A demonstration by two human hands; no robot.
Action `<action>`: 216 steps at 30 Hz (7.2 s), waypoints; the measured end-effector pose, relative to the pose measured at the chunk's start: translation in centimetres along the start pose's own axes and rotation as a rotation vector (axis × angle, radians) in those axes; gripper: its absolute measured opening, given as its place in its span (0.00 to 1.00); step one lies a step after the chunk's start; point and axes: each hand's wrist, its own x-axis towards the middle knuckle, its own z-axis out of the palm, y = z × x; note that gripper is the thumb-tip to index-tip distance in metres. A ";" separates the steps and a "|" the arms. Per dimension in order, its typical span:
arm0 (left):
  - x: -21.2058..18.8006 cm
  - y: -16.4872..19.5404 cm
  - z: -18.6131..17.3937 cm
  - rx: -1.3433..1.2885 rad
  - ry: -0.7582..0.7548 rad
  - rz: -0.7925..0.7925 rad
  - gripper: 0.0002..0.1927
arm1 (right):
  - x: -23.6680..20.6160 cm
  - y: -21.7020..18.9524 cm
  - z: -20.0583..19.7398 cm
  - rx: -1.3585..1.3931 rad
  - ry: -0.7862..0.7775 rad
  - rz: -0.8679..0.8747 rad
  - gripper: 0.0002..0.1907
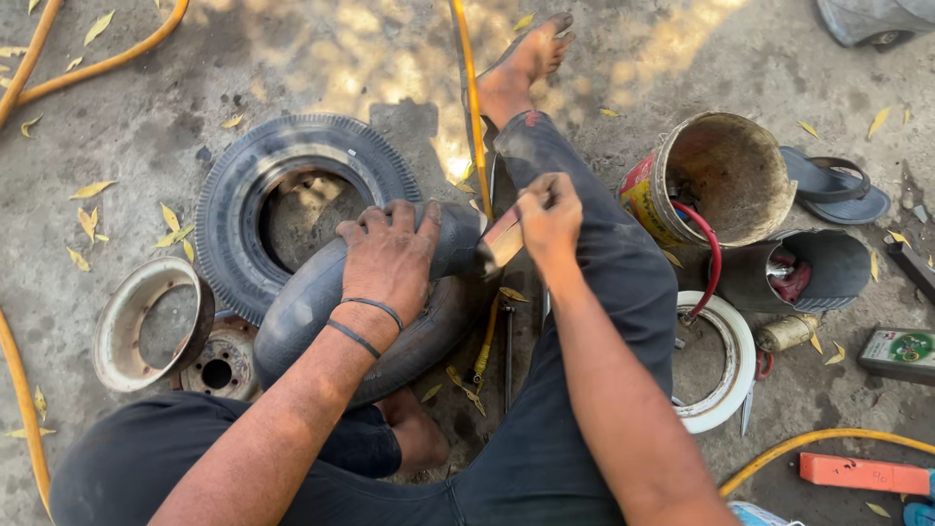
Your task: The person repairs a punctured inner tube by sanding the area around the leak, applying adhesive from a tube, and then attaching a patch.
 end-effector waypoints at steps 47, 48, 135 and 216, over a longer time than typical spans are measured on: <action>-0.8 1.9 0.0 0.053 0.063 0.044 0.33 | 0.7 -1.1 -0.2 0.306 -0.098 0.202 0.02; -0.6 1.9 -0.1 0.051 0.073 0.040 0.32 | 1.1 -1.2 -0.6 0.204 -0.072 0.104 0.03; 0.1 -0.4 0.9 -0.066 -0.005 -0.016 0.36 | -3.3 0.9 1.3 0.098 -0.260 -0.382 0.09; -0.5 0.4 1.4 0.015 0.128 0.029 0.32 | -0.7 -1.5 0.3 0.425 -0.396 -0.204 0.11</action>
